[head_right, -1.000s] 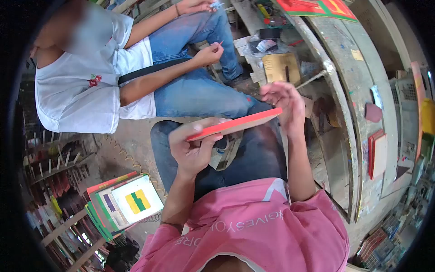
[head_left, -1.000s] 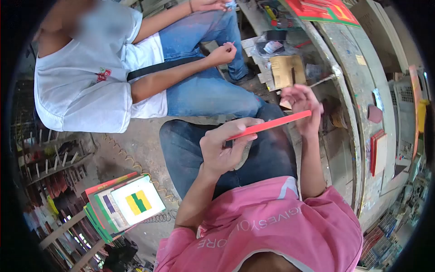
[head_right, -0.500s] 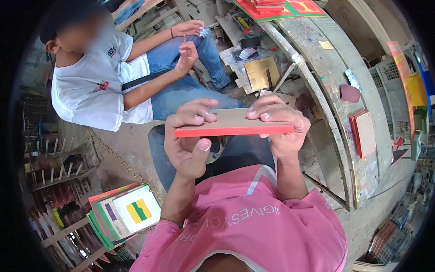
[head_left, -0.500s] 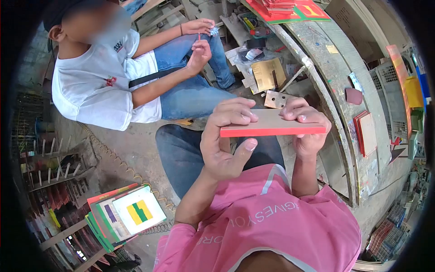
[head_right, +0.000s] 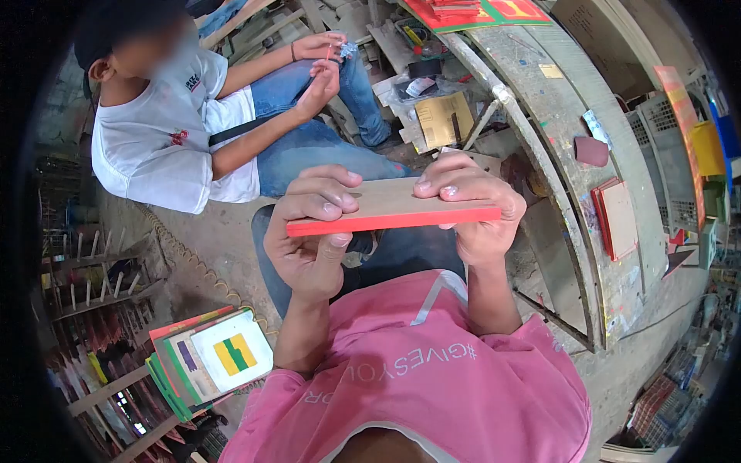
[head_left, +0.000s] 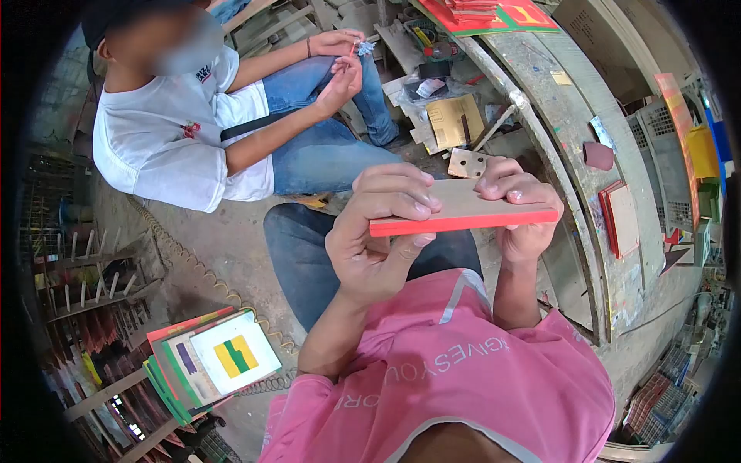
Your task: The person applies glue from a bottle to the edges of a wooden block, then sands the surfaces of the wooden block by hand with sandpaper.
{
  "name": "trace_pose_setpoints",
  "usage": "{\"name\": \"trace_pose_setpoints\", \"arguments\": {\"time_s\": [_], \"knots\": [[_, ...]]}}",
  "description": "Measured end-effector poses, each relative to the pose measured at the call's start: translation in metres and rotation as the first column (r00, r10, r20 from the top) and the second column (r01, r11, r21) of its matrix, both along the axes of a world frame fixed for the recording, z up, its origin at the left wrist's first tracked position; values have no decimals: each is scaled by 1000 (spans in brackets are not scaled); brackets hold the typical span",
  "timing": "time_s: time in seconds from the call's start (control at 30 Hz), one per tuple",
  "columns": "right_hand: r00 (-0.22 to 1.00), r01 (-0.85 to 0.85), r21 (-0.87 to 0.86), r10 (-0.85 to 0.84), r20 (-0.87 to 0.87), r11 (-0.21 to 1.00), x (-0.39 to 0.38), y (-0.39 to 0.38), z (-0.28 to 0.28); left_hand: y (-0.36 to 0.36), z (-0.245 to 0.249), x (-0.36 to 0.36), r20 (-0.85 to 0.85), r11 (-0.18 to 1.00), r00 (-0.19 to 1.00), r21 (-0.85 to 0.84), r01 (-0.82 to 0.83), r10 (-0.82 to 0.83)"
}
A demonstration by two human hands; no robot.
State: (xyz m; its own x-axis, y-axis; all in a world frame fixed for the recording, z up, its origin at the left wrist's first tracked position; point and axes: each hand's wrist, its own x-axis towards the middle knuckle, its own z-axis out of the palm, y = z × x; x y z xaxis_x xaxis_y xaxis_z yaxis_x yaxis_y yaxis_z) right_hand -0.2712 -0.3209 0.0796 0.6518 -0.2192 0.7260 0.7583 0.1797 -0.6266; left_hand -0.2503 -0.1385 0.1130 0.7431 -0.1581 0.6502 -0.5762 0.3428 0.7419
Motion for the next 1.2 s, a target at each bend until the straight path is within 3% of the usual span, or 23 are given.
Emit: {"name": "trace_pose_setpoints", "arguments": {"time_s": [0.63,0.83,0.9,1.2], "knots": [[997,2,-4,-3,-71,1000,-6,16,-5,12,-6,-6,-61,997,996,-34,-69,67],[997,63,-33,-64,-32,997,-6,19,-5,8,-9,-4,-75,995,997,-103,-6,-2],[996,92,-47,-92,-2,995,-6,21,-5,9,-8,-4,-172,994,985,-112,5,-24],[980,198,-228,-187,67,954,-12,27,-7,19,-14,-5,-237,992,964,25,-120,122]]}}
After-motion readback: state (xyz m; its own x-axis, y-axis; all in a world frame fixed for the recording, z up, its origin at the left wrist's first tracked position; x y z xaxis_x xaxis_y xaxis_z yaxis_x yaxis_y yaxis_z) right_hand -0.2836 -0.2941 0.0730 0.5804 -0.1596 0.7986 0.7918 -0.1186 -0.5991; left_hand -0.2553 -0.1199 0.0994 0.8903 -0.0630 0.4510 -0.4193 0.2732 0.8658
